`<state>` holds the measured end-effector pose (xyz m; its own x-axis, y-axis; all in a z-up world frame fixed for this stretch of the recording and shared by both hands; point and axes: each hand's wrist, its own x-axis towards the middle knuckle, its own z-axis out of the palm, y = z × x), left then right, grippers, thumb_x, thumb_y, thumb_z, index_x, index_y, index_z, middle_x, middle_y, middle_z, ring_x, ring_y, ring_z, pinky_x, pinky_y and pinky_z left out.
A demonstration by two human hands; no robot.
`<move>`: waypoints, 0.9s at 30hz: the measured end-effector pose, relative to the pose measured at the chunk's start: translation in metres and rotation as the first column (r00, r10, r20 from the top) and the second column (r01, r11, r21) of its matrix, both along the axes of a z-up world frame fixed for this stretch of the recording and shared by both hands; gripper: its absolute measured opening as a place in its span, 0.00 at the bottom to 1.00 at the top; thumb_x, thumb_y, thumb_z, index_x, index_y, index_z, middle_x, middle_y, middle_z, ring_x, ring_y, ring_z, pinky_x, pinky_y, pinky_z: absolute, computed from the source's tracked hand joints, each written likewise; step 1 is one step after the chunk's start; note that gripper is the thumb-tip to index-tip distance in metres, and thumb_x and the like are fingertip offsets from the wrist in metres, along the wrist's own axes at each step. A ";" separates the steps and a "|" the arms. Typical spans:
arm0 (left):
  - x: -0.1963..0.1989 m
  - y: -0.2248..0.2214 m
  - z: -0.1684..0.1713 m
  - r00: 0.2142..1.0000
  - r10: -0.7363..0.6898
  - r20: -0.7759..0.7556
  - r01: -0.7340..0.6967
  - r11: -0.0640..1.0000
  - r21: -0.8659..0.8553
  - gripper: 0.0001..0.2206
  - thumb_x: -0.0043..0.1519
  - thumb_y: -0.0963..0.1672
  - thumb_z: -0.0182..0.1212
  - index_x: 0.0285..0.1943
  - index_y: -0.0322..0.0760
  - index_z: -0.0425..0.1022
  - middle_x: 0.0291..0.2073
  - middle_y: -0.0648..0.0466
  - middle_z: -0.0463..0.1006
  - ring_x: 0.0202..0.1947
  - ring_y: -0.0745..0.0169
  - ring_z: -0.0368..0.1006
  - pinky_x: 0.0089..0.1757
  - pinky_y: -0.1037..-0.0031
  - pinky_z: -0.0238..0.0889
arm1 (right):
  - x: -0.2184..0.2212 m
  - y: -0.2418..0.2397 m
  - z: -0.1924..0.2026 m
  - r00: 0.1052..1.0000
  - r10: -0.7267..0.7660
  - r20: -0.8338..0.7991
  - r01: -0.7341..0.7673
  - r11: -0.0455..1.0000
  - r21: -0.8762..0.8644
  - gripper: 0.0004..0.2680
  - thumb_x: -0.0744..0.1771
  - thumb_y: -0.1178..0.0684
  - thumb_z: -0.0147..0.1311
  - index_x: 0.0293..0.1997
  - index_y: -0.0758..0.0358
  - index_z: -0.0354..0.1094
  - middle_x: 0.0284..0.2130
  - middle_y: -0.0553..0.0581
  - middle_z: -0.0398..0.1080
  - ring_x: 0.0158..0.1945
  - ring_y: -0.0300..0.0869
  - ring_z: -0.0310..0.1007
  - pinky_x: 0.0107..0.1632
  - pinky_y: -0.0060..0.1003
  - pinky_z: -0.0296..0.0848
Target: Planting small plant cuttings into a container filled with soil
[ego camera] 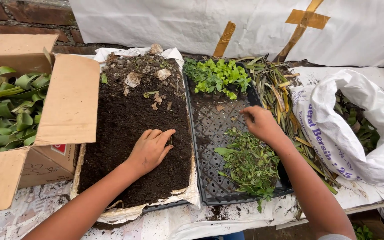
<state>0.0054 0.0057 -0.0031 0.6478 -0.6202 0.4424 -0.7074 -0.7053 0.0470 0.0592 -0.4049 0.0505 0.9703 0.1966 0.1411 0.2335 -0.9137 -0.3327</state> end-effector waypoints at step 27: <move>-0.003 -0.009 -0.014 0.993 0.107 0.053 -0.111 0.989 0.096 0.19 0.66 0.46 0.58 0.65 0.40 0.63 0.40 0.57 0.78 0.50 0.65 0.68 0.53 0.74 0.59 | -0.093 -0.006 0.086 0.956 -0.221 -0.192 0.216 0.975 -0.048 0.13 0.71 0.61 0.53 0.64 0.64 0.72 0.49 0.70 0.76 0.51 0.57 0.82 0.50 0.55 0.84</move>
<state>0.0024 -0.0033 -0.0167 0.6936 -0.5891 0.4145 -0.6258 -0.7778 -0.0582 -0.0340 -0.4113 0.1362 0.9981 -0.0224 -0.0578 -0.0401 -0.9443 -0.3268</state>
